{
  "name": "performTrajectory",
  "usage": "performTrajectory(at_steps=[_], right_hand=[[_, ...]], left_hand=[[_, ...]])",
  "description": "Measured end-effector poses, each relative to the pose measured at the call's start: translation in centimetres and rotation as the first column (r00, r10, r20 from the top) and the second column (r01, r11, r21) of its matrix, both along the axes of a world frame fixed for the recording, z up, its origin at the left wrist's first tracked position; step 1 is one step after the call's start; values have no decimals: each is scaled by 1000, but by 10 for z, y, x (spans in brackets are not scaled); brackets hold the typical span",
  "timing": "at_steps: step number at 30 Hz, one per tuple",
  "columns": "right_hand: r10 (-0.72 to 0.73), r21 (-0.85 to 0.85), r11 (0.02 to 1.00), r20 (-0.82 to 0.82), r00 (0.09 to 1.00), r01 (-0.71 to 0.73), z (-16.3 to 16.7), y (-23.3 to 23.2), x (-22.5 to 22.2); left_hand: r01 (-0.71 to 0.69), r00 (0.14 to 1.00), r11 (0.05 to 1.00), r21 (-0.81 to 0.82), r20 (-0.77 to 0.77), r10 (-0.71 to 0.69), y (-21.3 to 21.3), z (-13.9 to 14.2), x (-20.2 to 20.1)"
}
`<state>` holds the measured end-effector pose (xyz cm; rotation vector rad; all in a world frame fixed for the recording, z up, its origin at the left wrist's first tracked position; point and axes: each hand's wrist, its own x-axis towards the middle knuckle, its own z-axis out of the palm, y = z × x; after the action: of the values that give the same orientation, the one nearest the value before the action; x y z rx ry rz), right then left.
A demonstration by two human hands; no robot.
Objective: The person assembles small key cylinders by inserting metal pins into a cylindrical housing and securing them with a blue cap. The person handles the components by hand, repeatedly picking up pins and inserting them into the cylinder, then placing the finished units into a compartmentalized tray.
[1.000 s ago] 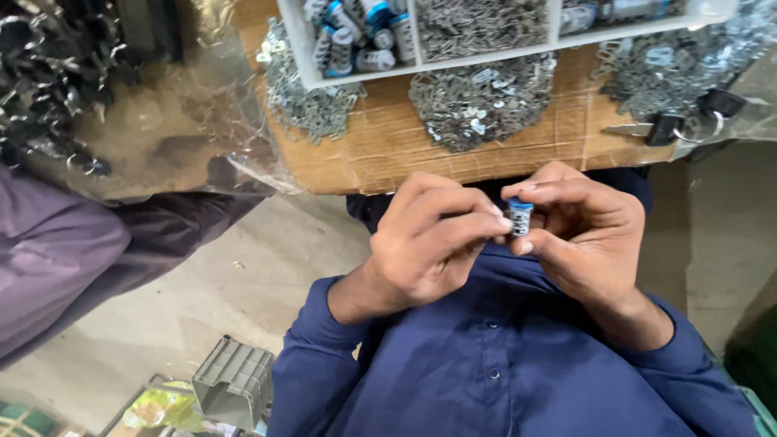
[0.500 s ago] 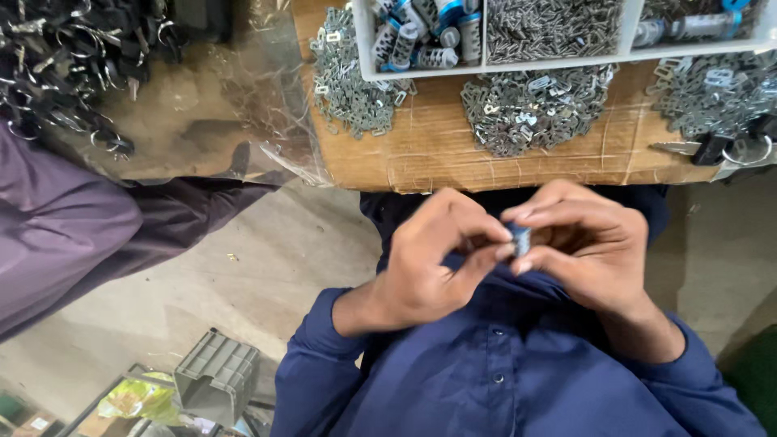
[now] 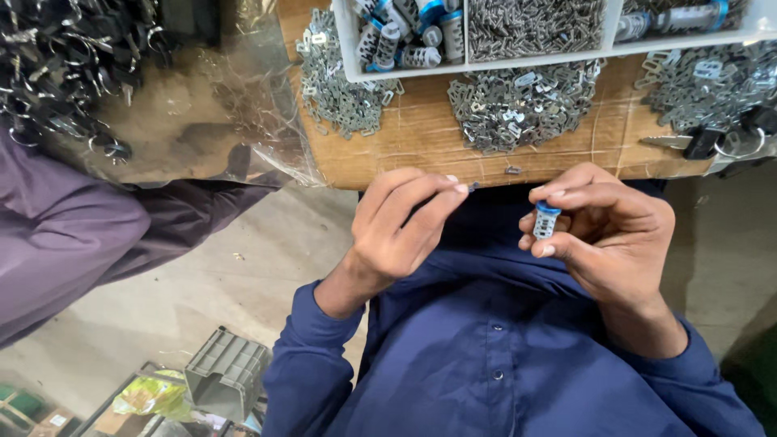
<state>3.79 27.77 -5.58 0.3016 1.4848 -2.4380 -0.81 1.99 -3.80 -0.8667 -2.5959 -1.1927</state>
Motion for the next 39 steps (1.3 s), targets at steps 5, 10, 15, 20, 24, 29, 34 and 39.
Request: performTrajectory(at_steps=[5,10,15,20,24,29,34,39], right_hand=[[-29,-7,1000,-21,999,29,2,10,2],[-40,15,999,-40,998,41,5,20,7],[-79,6,997,-35,996,79,7,26,8],[-79,9,997,-29,996,80,6,26,7],[-87,32,996,-18,996,87,7,27,4],[-34,102,994,-46,998,39,7,24,3],[-55,221,973,-39,998,62,10,23,5],[-3,199,980,-57,998,14,9,14,6]], left_hand=[[-27,998,981,-192,-55,17,25,9,-10],[-137,990,978,-160,13,140,40,12,-18],[6,995,996,-93,101,4,48,11,-12],[-176,981,981,-84,63,182,56,22,-21],[-209,905,975,74,393,164,60,43,-13],[-27,944,958,287,323,-71,77,28,0],[93,980,980,177,159,-122,74,19,0],[223,952,950,217,160,-260,54,27,-16]])
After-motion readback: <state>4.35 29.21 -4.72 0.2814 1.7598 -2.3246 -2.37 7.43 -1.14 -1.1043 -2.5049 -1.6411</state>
